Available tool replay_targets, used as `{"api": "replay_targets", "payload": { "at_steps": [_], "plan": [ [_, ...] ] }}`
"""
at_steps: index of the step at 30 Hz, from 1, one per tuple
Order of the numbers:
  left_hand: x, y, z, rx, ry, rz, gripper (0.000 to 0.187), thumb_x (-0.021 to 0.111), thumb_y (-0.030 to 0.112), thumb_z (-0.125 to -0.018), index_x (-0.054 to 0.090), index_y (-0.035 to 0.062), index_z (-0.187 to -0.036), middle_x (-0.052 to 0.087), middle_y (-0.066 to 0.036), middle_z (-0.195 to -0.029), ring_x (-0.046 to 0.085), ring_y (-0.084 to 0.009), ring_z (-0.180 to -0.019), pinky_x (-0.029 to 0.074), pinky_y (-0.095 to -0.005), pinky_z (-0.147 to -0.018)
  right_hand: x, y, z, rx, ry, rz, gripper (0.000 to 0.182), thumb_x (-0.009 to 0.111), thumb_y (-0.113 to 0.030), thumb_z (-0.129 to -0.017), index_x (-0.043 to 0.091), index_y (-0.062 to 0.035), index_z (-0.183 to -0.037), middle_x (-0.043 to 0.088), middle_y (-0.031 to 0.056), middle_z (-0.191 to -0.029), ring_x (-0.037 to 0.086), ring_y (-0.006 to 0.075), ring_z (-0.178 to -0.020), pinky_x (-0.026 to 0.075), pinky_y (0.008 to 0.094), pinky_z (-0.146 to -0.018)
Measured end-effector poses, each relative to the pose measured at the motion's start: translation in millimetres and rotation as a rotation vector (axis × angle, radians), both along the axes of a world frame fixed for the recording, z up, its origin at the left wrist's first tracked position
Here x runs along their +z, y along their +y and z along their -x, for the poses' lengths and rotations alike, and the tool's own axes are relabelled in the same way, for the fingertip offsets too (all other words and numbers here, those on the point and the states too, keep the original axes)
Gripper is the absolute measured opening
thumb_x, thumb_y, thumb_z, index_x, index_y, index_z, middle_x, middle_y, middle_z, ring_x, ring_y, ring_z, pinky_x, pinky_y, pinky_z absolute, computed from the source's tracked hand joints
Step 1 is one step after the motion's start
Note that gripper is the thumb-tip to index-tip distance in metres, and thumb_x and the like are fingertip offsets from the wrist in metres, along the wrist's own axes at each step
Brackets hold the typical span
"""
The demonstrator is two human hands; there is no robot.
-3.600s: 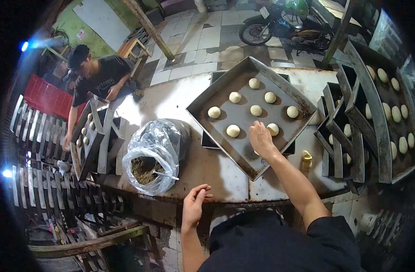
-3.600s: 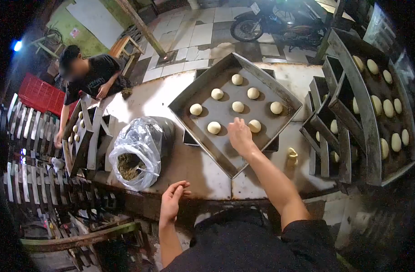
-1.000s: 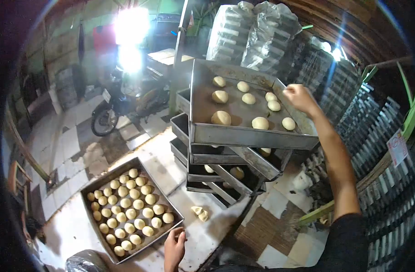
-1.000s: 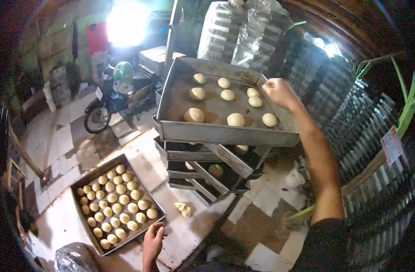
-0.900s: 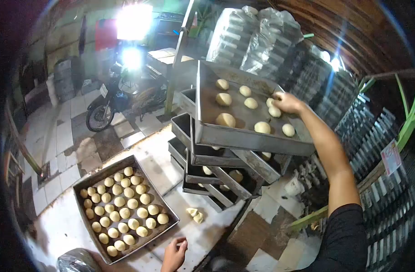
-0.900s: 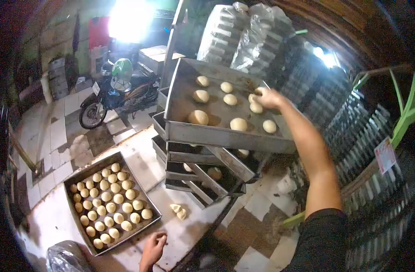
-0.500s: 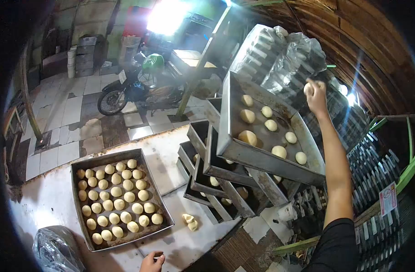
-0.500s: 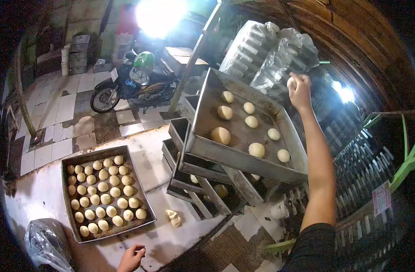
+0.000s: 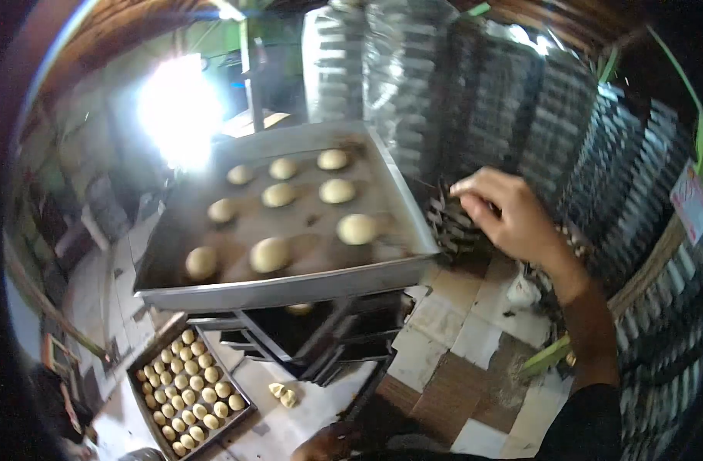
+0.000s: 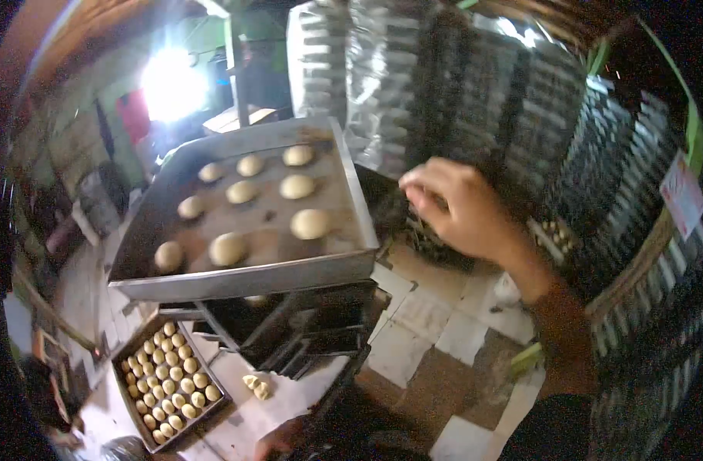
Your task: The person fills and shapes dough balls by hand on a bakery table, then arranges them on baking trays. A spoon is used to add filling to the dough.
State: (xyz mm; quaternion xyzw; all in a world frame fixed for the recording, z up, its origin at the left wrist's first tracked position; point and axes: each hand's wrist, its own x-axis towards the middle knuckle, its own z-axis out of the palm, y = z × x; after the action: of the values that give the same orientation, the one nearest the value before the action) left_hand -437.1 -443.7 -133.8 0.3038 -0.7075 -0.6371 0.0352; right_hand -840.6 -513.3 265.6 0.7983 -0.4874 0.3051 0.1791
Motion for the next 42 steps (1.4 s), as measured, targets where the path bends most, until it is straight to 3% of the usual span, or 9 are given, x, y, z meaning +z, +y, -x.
{"api": "replay_targets", "payload": {
  "at_steps": [3,6,8,11,17,29,34,39,42],
  "plan": [
    [-6.9,-8.6,113.6,-0.217,0.058,0.147,0.05,0.064,0.024,-0.104,0.05,0.005,-0.148,0.06,-0.018,-0.137,0.061,-0.0255,-0.121,0.053,-0.0404,-0.097,-136.5,65.8,109.9,-0.135,-0.597,-0.155,0.023,0.062,-0.022,-0.103,0.07,-0.0023,-0.112,0.071,0.0083,-0.093,0.068,0.0209,-0.083,0.055,0.0337,-0.074],
    [-29.0,-16.0,222.9,-0.363,0.283,0.711,0.049,0.063,0.02,-0.104,0.049,0.0041,-0.148,0.058,-0.016,-0.139,0.058,-0.0236,-0.125,0.051,-0.0382,-0.1,-433.8,157.5,235.9,-0.57,-1.595,-0.293,0.029,0.059,-0.03,-0.107,0.067,-0.0051,-0.119,0.069,0.0024,-0.094,0.063,0.015,-0.078,0.054,0.0321,-0.068],
    [61.5,-13.0,302.2,-0.295,0.132,-0.131,0.046,0.062,0.013,-0.104,0.049,0.0028,-0.147,0.061,-0.015,-0.135,0.06,-0.0224,-0.122,0.053,-0.0377,-0.098,-602.6,300.7,246.6,-1.08,-1.732,-0.548,0.028,0.059,-0.029,-0.106,0.068,-0.0054,-0.117,0.068,0.0027,-0.093,0.063,0.0156,-0.077,0.054,0.0326,-0.067],
    [78.0,-19.9,403.1,-0.379,-0.003,0.088,0.025,0.065,0.007,-0.102,0.059,-0.0045,-0.123,0.071,-0.015,-0.111,0.07,-0.0233,-0.106,0.057,-0.037,-0.091,-707.5,516.4,178.3,-1.57,-1.672,-1.018,0.026,0.06,-0.029,-0.104,0.068,-0.0057,-0.113,0.068,0.0033,-0.09,0.063,0.0165,-0.075,0.054,0.0334,-0.066],
    [36.3,-63.3,604.7,-0.764,0.041,0.103,0.012,0.063,-0.001,-0.096,0.071,-0.0083,-0.102,0.076,-0.016,-0.098,0.074,-0.0225,-0.089,0.061,-0.0352,-0.078,-687.8,689.7,54.7,-2.001,-2.121,-0.98,0.023,0.061,-0.028,-0.101,0.069,-0.0064,-0.106,0.067,0.0043,-0.085,0.063,0.0184,-0.072,0.053,0.0349,-0.065],
    [-19.6,144.0,1059.4,-1.037,0.752,0.334,0.03,0.057,0.021,-0.105,0.059,0.0032,-0.13,0.064,-0.018,-0.109,0.062,-0.0305,-0.102,0.049,-0.0424,-0.09,-647.3,552.9,87.3,-1.964,-2.629,-0.044,0.02,0.063,-0.026,-0.094,0.071,-0.0079,-0.091,0.066,0.0065,-0.074,0.063,0.022,-0.065,0.053,0.038,-0.061],
    [123.8,237.9,1171.2,-0.694,0.912,0.462,0.081,0.059,0.037,-0.106,0.011,0.0107,-0.166,0.011,-0.024,-0.171,0.011,-0.0347,-0.159,0.017,-0.0491,-0.127,-678.0,560.2,150.6,-1.907,-2.73,0.169,0.019,0.064,-0.025,-0.092,0.072,-0.0085,-0.085,0.065,0.0074,-0.07,0.063,0.0235,-0.062,0.053,0.0393,-0.06],
    [207.3,342.8,1237.0,-0.002,1.076,0.764,0.08,0.068,0.032,-0.102,0.024,0.0006,-0.161,0.02,-0.023,-0.168,0.037,-0.0369,-0.146,0.033,-0.0518,-0.123,-738.2,640.5,204.4,-1.836,-2.887,0.17,0.02,0.065,-0.024,-0.089,0.073,-0.0091,-0.078,0.065,0.0083,-0.065,0.063,0.025,-0.059,0.052,0.0406,-0.058],
    [196.1,357.9,1277.5,0.479,1.157,1.11,0.08,0.083,0.023,-0.09,0.037,-0.0054,-0.151,0.049,-0.029,-0.145,0.053,-0.0387,-0.131,0.046,-0.0505,-0.114,-766.6,711.9,236.1,-1.779,-2.929,0.088,0.02,0.066,-0.023,-0.088,0.073,-0.0095,-0.075,0.064,0.0089,-0.063,0.064,0.026,-0.057,0.052,0.0414,-0.057]
  ]
}}
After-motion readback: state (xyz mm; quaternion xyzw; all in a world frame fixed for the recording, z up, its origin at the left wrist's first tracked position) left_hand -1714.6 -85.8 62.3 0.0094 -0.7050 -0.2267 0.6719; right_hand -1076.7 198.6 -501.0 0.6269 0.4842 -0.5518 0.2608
